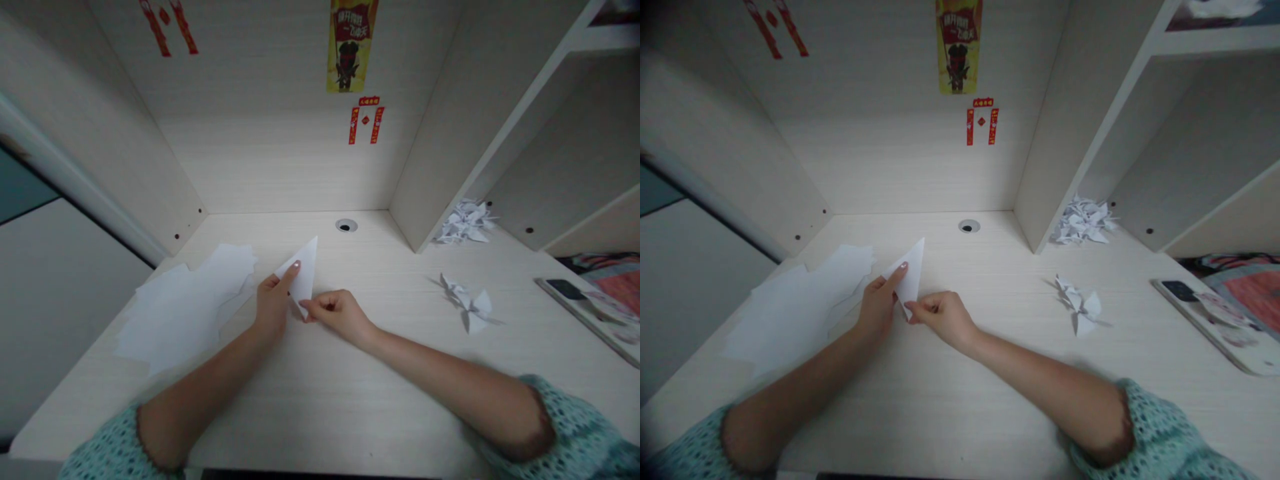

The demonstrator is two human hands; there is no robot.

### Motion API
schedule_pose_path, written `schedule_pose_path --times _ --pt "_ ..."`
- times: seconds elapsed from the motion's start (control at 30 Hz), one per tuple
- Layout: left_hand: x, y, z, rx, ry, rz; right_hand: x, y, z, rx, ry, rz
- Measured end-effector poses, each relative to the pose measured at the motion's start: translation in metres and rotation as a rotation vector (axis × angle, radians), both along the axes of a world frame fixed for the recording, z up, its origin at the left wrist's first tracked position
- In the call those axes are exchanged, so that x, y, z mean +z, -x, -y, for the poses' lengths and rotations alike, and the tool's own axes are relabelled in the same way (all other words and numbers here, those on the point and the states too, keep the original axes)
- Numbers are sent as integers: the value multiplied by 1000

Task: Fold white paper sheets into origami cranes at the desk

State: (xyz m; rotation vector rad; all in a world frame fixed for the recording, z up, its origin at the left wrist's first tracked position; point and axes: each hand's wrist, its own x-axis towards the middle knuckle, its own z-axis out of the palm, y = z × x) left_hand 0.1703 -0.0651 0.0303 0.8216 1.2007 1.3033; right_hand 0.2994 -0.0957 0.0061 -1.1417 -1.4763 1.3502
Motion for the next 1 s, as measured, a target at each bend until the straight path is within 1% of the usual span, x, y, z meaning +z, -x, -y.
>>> schedule_pose_path --times 0.13,0.3,0.4,0.43,0.47,0.5,0.57,0.63,0.7,0.87,0.93,1.0 --pt "-1 0 -1 21 16 38 -5 -2 -1 -37 -76 59" --pt "2 1 -3 46 56 72 -6 -3 -1 -52 -82 80" --pt "8 4 -7 80 53 106 -4 -1 4 -2 -96 124" --pt "10 6 -9 106 42 117 -3 -1 7 31 -106 148" --pt "12 8 -11 162 38 112 -2 0 9 57 -120 163" --pt "14 9 -12 188 25 103 0 0 11 62 -141 174" --pt "15 12 -14 184 -3 99 3 -2 12 16 -204 195" --pt "14 11 -12 148 -24 98 6 -4 9 -103 -245 211" --pt "10 9 -9 124 -40 82 9 -7 5 -163 -277 221" --pt "4 2 -2 95 -8 53 7 -8 1 -106 -428 233" --pt "4 2 -2 77 8 85 6 -7 1 -101 -435 251" --pt "7 4 -3 66 20 112 5 -8 1 -84 -405 272"
